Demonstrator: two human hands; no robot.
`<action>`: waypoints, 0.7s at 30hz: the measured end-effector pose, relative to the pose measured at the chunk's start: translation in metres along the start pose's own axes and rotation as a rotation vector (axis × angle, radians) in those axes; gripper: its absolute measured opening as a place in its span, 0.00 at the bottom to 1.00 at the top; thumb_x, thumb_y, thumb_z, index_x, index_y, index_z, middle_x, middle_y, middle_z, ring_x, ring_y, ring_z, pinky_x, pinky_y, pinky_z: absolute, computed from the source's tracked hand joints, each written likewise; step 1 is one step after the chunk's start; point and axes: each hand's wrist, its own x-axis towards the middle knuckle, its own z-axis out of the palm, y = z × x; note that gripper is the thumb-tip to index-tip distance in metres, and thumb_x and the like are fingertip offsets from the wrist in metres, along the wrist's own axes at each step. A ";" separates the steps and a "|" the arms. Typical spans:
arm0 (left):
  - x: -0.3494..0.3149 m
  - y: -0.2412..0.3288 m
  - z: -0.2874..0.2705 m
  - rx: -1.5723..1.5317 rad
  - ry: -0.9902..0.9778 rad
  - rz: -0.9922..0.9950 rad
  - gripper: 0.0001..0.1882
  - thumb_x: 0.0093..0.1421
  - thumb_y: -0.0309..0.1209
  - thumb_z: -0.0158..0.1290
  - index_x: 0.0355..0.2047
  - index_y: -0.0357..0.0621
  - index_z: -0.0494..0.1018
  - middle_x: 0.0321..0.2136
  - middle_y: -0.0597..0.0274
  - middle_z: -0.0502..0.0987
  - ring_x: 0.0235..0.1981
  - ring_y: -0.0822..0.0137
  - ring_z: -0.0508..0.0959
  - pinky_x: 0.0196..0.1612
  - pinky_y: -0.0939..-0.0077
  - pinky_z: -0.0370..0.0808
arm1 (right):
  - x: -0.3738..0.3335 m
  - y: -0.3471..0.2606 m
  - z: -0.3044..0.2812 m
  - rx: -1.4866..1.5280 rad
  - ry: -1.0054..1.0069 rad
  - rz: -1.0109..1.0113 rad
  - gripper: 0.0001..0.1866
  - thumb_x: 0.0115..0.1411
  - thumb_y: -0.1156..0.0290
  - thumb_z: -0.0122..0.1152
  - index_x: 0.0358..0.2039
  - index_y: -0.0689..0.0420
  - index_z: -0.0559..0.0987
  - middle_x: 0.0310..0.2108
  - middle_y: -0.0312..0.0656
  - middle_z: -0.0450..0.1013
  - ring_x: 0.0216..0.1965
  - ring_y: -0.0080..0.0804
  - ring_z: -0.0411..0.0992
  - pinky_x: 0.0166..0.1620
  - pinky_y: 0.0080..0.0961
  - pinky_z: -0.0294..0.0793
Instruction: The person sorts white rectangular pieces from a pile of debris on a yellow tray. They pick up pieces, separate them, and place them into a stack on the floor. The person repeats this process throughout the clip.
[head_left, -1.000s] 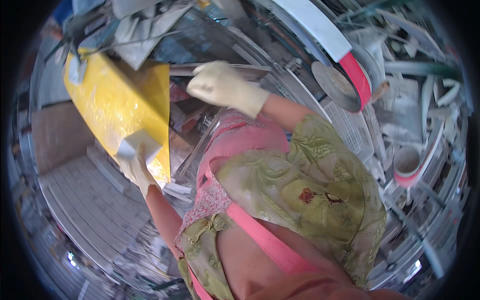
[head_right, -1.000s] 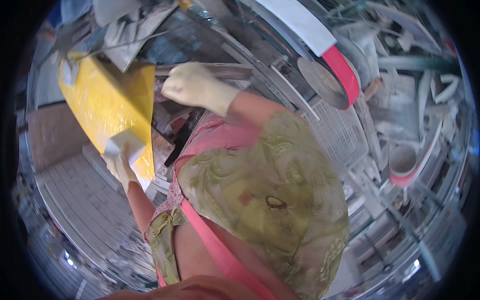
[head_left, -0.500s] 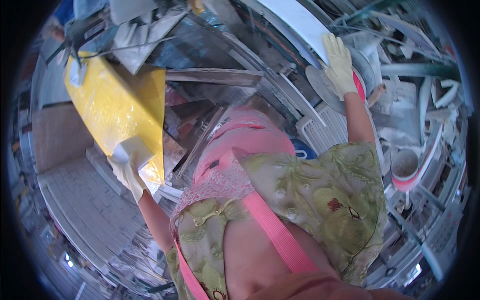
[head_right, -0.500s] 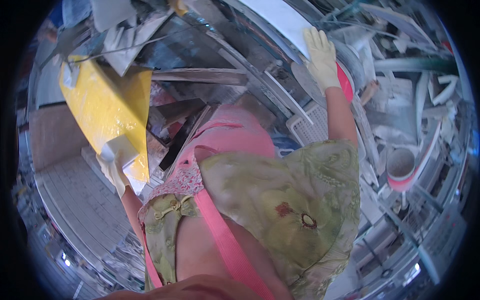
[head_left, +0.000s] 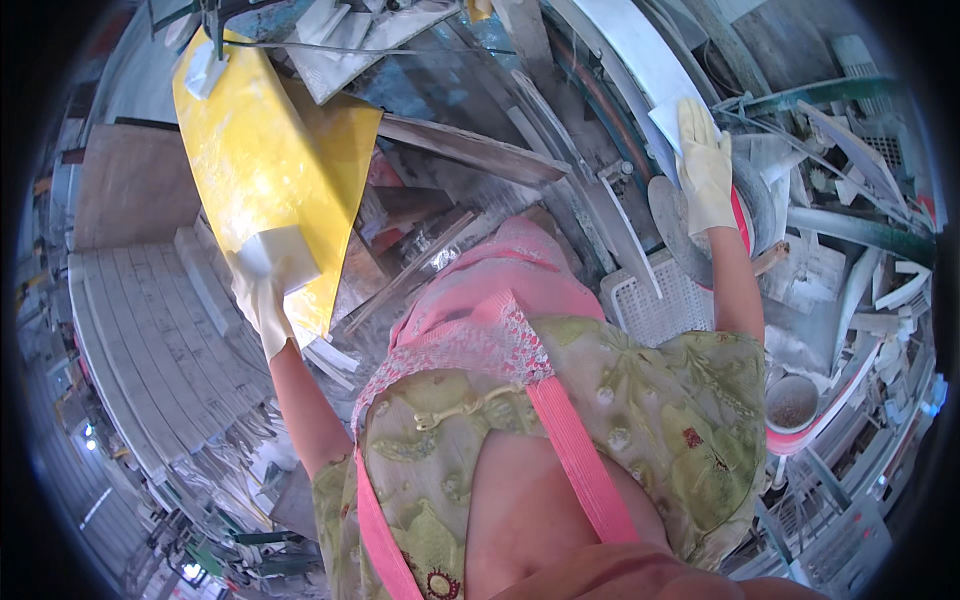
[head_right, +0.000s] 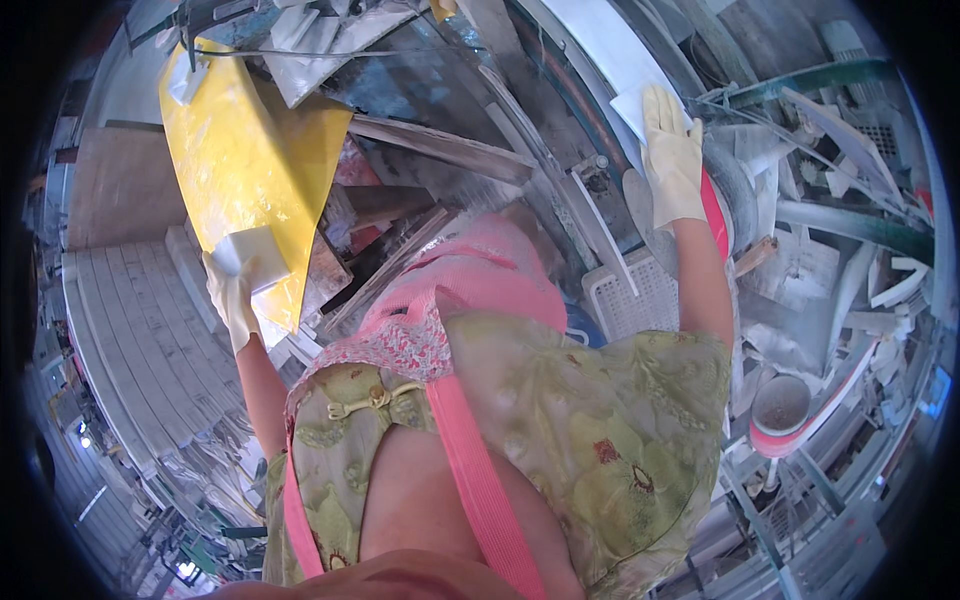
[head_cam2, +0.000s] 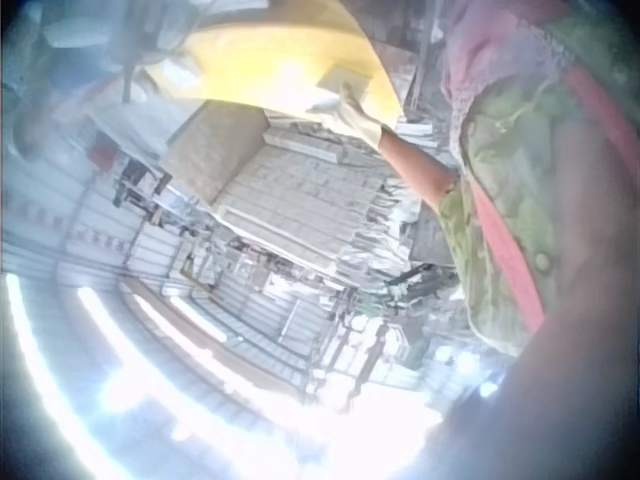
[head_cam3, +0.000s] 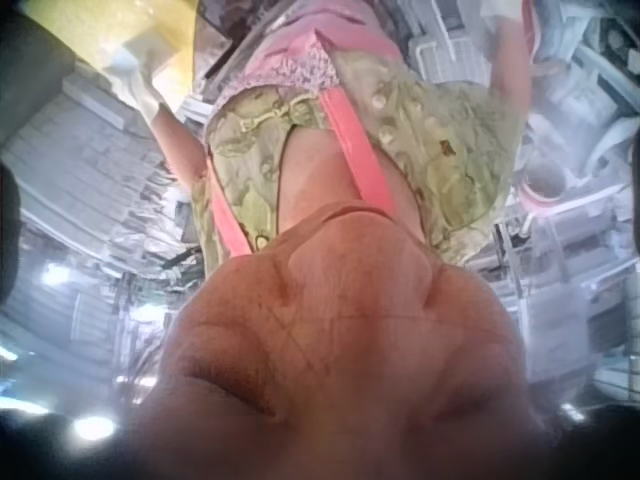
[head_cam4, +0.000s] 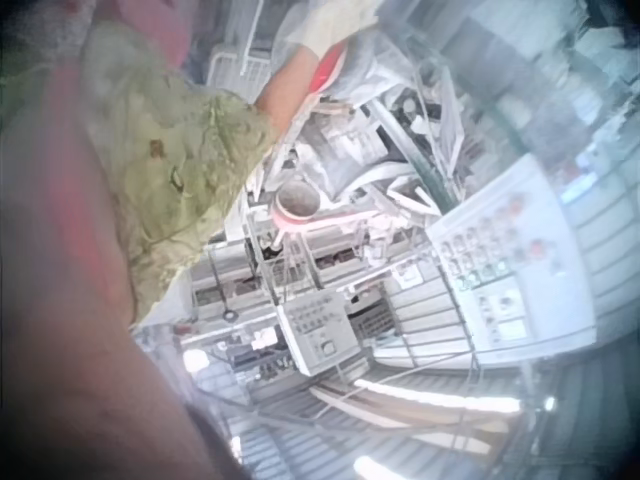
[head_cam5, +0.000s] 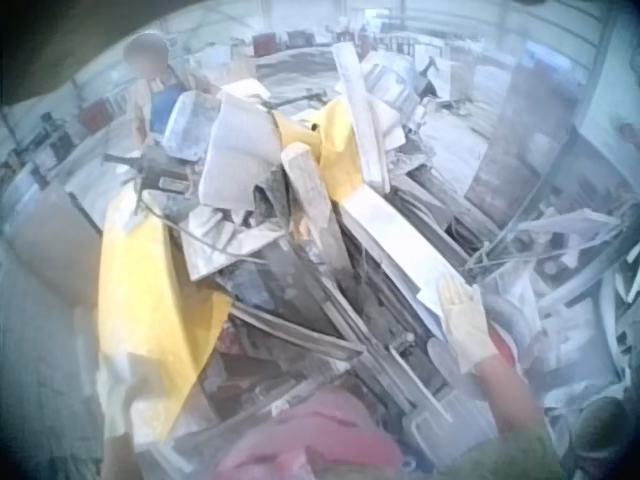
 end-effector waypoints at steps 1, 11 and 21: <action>-0.001 0.000 0.000 0.015 -0.003 -0.008 0.52 0.50 0.40 0.68 0.71 0.39 0.55 0.60 0.38 0.70 0.61 0.44 0.72 0.62 0.60 0.69 | 0.004 0.000 -0.002 -0.041 -0.015 -0.021 0.45 0.56 0.71 0.65 0.73 0.51 0.55 0.73 0.42 0.55 0.73 0.38 0.53 0.69 0.51 0.58; -0.002 0.008 -0.006 -0.025 -0.028 -0.060 0.57 0.45 0.43 0.69 0.73 0.45 0.52 0.63 0.37 0.66 0.63 0.43 0.69 0.65 0.59 0.67 | 0.049 0.018 0.007 0.085 0.068 -0.076 0.36 0.58 0.66 0.64 0.66 0.55 0.62 0.63 0.51 0.68 0.59 0.49 0.70 0.55 0.45 0.74; 0.001 0.006 -0.003 -0.009 -0.032 -0.070 0.58 0.44 0.43 0.70 0.72 0.42 0.53 0.63 0.38 0.66 0.64 0.45 0.69 0.65 0.58 0.67 | 0.098 -0.007 -0.007 -0.127 0.163 -0.299 0.24 0.64 0.72 0.48 0.61 0.62 0.66 0.59 0.55 0.71 0.61 0.47 0.70 0.58 0.37 0.75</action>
